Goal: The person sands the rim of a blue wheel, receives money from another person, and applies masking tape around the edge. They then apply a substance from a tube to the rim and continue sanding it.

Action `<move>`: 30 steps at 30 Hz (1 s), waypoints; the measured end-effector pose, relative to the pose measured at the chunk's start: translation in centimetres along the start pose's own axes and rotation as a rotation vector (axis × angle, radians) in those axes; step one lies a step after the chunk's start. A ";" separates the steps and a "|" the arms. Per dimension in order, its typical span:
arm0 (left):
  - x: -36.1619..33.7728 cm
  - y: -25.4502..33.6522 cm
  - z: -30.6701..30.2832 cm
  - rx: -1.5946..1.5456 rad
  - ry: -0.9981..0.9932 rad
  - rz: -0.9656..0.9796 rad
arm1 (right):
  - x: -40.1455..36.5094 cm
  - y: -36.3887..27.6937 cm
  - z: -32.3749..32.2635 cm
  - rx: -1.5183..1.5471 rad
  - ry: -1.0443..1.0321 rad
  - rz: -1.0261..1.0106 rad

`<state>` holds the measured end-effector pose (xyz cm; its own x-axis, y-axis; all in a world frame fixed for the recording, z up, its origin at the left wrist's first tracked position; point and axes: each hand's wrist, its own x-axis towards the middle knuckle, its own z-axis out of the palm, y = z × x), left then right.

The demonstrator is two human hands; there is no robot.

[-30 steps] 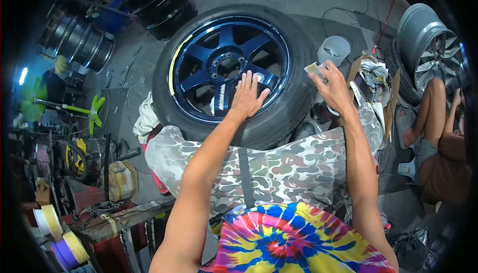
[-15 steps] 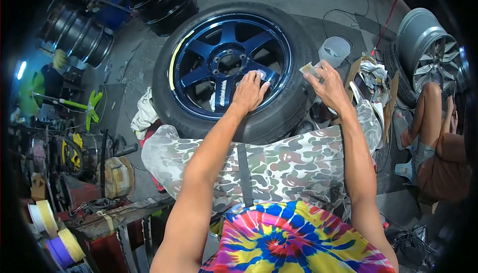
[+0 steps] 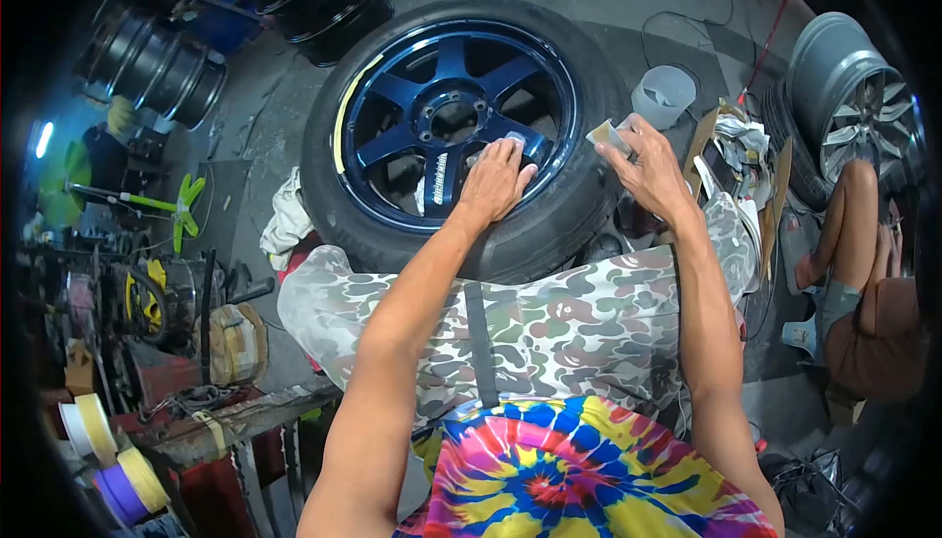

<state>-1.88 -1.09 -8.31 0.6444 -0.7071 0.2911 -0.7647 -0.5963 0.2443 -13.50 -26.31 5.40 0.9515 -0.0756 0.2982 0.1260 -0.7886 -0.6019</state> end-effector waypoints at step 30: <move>-0.8 -0.5 0.1 0.087 -0.060 -0.166 | -0.5 1.1 0.3 -0.025 -0.033 0.021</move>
<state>-2.05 -0.27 -8.78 0.7627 -0.6161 0.1967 -0.6464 -0.7354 0.2031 -13.72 -26.99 4.38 0.9625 -0.0726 0.2613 0.0994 -0.8020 -0.5890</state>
